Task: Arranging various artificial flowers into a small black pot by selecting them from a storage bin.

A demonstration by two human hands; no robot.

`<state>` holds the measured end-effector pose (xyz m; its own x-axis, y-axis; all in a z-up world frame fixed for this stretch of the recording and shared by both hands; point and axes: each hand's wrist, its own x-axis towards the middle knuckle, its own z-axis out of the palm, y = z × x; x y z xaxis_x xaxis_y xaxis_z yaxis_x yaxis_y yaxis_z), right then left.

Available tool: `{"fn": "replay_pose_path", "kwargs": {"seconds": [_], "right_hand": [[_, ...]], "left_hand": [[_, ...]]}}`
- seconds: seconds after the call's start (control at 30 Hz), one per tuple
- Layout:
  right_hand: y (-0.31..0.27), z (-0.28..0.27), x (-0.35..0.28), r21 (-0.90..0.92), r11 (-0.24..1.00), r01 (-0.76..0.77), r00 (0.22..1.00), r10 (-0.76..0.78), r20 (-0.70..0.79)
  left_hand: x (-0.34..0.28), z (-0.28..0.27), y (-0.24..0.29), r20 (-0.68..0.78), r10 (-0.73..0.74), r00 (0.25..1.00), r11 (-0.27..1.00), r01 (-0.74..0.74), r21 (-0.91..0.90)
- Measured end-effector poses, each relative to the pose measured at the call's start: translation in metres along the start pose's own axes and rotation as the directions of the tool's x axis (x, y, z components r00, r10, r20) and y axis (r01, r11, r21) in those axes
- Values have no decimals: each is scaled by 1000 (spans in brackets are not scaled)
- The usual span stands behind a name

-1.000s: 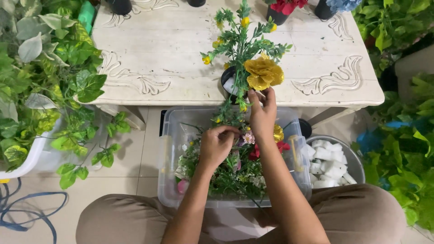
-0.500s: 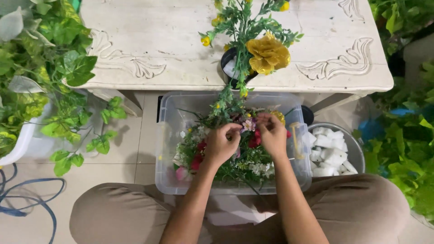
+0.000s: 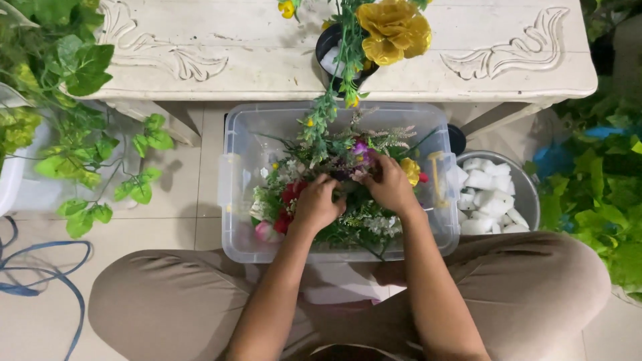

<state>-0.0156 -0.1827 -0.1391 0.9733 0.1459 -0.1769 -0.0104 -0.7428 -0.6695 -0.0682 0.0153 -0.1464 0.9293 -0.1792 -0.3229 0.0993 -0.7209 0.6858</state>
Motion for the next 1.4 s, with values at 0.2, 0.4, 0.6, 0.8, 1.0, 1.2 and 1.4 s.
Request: {"fn": "replay_pose_path", "kwargs": {"seconds": [0.2,0.4,0.6,0.8,1.0,1.2,1.4], "right_hand": [[41,-1,12,-47,998,44,976,-53,-213],[54,-13,9,-90,995,-42,952,12,-306],[66,-11,11,-111,990,-91,984,72,-165],[39,-18,2,-29,998,51,997,-53,-65],[22,-49,-4,-15,996,-94,990,91,-103],[19,-60,-17,-107,966,-237,954,252,162],[37,-45,-20,-258,922,-288,774,383,505]], "left_hand": [[-13,-22,12,-57,-113,992,993,114,27],[0,-16,-12,-249,-172,953,970,208,126],[0,-15,-19,-420,-148,895,943,256,213],[-4,-17,-16,-469,-111,876,934,253,252],[3,-8,-5,-502,89,860,932,106,347],[-20,-16,55,232,115,966,987,-138,86],[-16,26,29,493,34,869,970,-148,195]]}}
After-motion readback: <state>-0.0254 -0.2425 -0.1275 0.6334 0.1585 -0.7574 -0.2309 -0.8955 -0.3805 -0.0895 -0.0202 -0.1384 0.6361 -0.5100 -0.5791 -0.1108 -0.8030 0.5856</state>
